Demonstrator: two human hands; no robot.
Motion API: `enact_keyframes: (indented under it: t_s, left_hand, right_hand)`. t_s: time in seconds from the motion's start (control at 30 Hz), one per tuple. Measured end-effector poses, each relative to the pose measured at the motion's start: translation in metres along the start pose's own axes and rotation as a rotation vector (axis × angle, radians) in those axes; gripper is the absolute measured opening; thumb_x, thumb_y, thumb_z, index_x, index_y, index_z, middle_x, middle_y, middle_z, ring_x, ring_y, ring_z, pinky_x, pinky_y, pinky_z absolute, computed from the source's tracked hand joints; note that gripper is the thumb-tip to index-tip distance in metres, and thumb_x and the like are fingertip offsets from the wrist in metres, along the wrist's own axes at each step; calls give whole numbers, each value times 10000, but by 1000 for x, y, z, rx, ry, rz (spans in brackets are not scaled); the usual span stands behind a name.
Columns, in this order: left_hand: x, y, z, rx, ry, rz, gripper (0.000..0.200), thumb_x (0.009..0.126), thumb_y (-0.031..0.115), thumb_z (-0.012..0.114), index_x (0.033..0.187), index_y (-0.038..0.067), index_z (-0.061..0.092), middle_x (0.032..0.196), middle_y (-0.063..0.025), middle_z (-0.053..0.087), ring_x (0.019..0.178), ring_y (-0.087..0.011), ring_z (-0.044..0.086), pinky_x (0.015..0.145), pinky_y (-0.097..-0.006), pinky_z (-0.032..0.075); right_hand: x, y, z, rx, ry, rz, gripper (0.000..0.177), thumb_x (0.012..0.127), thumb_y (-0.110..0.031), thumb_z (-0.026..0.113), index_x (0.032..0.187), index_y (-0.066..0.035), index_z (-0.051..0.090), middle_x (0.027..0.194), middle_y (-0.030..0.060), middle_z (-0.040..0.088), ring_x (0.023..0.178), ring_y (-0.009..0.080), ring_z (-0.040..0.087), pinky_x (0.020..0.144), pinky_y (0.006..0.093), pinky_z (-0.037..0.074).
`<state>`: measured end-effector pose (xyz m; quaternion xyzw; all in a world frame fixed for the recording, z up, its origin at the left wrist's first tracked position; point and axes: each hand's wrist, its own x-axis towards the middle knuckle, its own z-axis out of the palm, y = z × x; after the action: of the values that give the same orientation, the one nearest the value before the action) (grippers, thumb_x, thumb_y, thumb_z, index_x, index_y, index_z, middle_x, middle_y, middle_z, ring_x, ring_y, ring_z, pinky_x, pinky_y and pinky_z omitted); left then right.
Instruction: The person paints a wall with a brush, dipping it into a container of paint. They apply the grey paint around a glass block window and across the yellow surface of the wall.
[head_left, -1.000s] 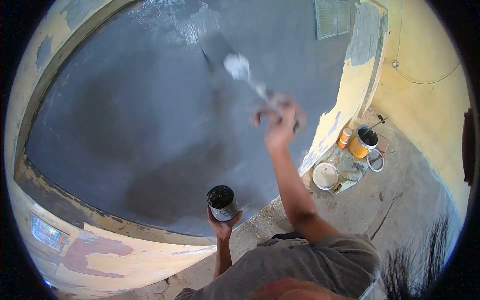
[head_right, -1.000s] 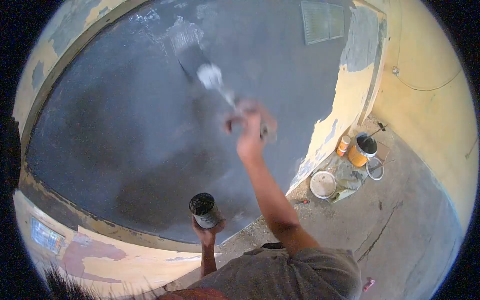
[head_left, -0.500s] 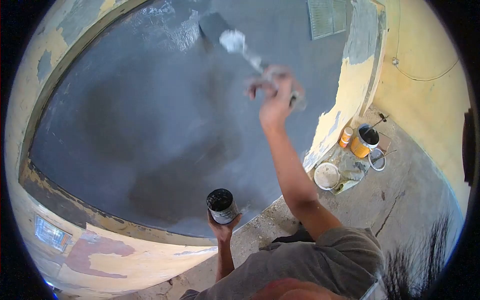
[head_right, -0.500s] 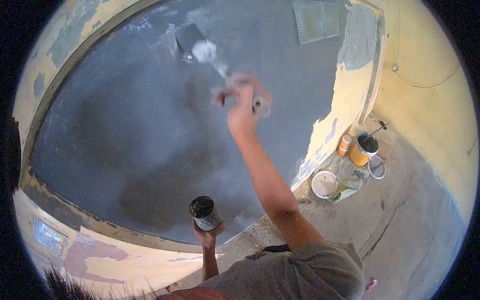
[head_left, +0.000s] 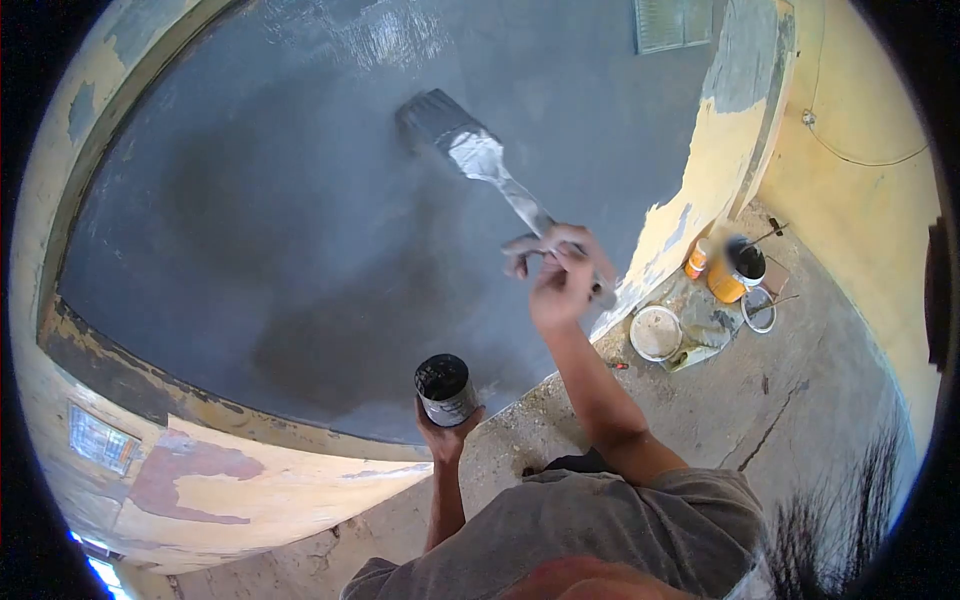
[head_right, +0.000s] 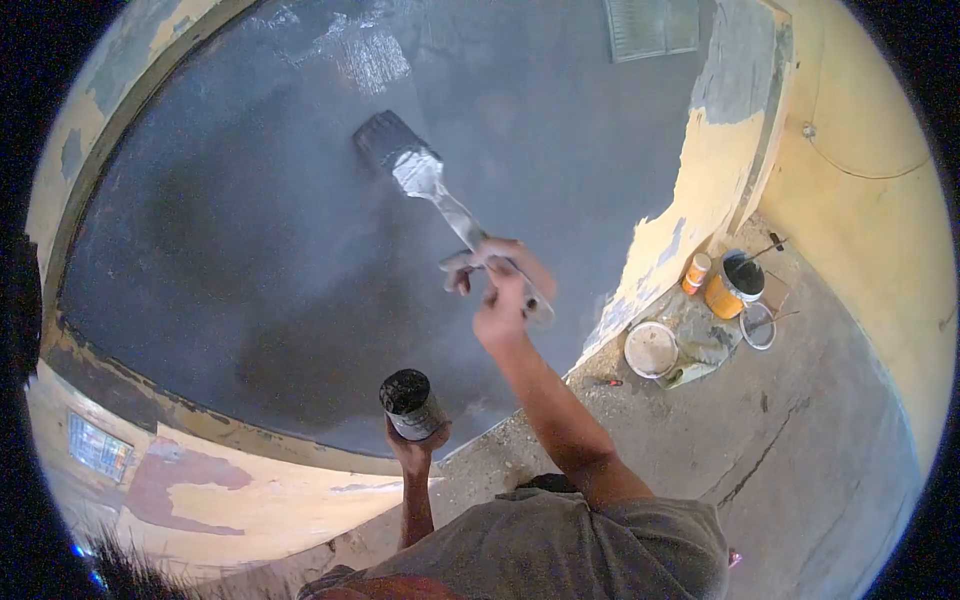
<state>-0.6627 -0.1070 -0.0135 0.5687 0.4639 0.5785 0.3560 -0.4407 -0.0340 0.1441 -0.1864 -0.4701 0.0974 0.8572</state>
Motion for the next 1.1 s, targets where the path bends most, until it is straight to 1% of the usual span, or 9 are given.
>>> enact_keyframes:
  t_s: [0.17, 0.27, 0.3, 0.4, 0.47, 0.57, 0.77, 0.8, 1.1]
  left_hand:
    - [-12, -8, -5, -84, 60, 0, 675, 524, 158, 866, 1100, 25, 540, 971, -67, 628, 825, -191, 593, 762, -325, 484]
    - [-26, -19, -13, -135, 160, -65, 683, 511, 162, 868, 1098, 26, 546, 978, -57, 619, 846, -187, 581, 779, -320, 474]
    - [-30, -29, -22, -84, 163, -67, 697, 501, 156, 869, 1104, 28, 545, 988, -57, 613, 862, -185, 575, 788, -318, 468]
    - [-35, -30, -26, -167, 175, -136, 758, 480, 144, 873, 1147, 29, 531, 1029, -62, 598, 903, -179, 561, 806, -311, 454]
    - [-41, -23, -34, -23, 176, -89, 783, 489, 181, 832, 1186, 26, 511, 1053, -55, 577, 936, -188, 547, 827, -340, 445]
    - [-60, -21, -45, -173, 215, -75, 753, 553, 148, 830, 1210, 21, 484, 1050, -80, 591, 900, -194, 580, 787, -337, 500]
    - [-126, 38, -16, -25, 454, 63, 692, 533, 106, 815, 1150, 12, 515, 1006, -72, 582, 898, -183, 557, 785, -322, 483]
    - [-148, 28, -17, 50, 413, -29, 899, 566, 366, 839, 1277, 3, 428, 1208, -92, 484, 1094, -229, 468, 920, -375, 396]
    - [-336, 82, 54, 92, 543, -138, 811, 476, 212, 868, 1189, 35, 524, 1097, -66, 587, 974, -190, 561, 862, -326, 444]
  right_hand:
    - [-99, 54, -47, -110, -103, 149, 146, 918, -106, 480, 917, 7, 573, 682, 89, 635, 521, 138, 598, 453, 254, 455]
    - [-192, 27, -104, -195, 75, 720, 187, 909, -160, 526, 861, 3, 601, 690, 42, 625, 584, 119, 591, 501, 250, 462]
    - [-217, 19, -140, -911, -381, 217, 189, 905, -161, 518, 857, 6, 594, 701, 39, 609, 616, 102, 573, 543, 248, 464]
    - [-292, -23, -213, -585, 173, 956, 191, 913, -161, 528, 831, 1, 590, 673, 38, 559, 612, 94, 547, 554, 258, 456]
    - [-287, -65, -251, -551, 28, 1151, 200, 917, -179, 544, 849, 2, 594, 631, 35, 546, 573, 104, 541, 509, 269, 438]
    - [-311, -61, -307, -819, 333, 1062, 196, 918, -172, 535, 919, 15, 592, 583, 35, 540, 514, 110, 526, 454, 276, 414]
    - [-233, -112, -326, -775, -351, 962, 224, 924, -181, 545, 1031, 11, 589, 669, 14, 552, 574, 112, 509, 510, 283, 417]
    - [-233, -121, -341, -767, -391, 993, 224, 924, -181, 545, 1031, 11, 589, 669, 14, 552, 574, 112, 509, 510, 283, 417]
    - [-287, -201, -530, -890, -606, 1143, 343, 909, -307, 531, 927, 21, 631, 718, 150, 617, 671, 250, 597, 597, 365, 450]
